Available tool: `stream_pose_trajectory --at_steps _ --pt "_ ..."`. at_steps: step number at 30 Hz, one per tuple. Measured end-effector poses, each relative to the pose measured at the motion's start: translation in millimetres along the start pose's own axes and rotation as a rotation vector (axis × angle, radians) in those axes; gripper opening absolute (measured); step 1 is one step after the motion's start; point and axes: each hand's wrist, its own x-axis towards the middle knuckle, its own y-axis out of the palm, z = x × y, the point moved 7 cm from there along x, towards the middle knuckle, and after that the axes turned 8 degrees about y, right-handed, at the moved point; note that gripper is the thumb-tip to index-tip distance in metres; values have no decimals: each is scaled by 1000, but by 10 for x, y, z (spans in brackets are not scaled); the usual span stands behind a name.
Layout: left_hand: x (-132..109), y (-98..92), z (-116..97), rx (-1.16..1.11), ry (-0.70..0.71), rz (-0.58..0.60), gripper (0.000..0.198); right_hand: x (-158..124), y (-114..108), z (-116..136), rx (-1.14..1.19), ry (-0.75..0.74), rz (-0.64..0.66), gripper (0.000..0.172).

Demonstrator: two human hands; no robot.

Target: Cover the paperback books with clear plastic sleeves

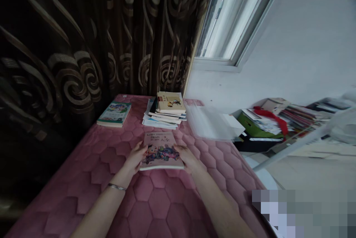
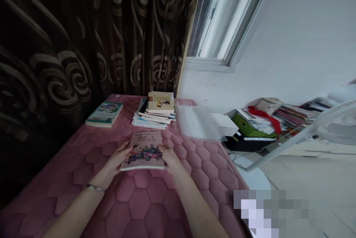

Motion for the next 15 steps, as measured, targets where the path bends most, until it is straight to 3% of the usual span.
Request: stream_pose_trajectory --at_steps 3,6,10,12,15 --pt "-7 43 -43 -82 -23 47 34 -60 30 6 40 89 0 14" --pt "-29 106 -3 -95 -132 134 11 -82 29 23 -15 94 -8 16" --pt "-77 118 75 -79 -257 216 14 -43 -35 27 -98 45 -38 20" --pt "-57 89 38 -70 -177 211 18 -37 -87 115 -258 -83 -88 21" --pt "-9 108 -130 -49 64 210 36 -120 -138 345 -548 -375 -181 26"
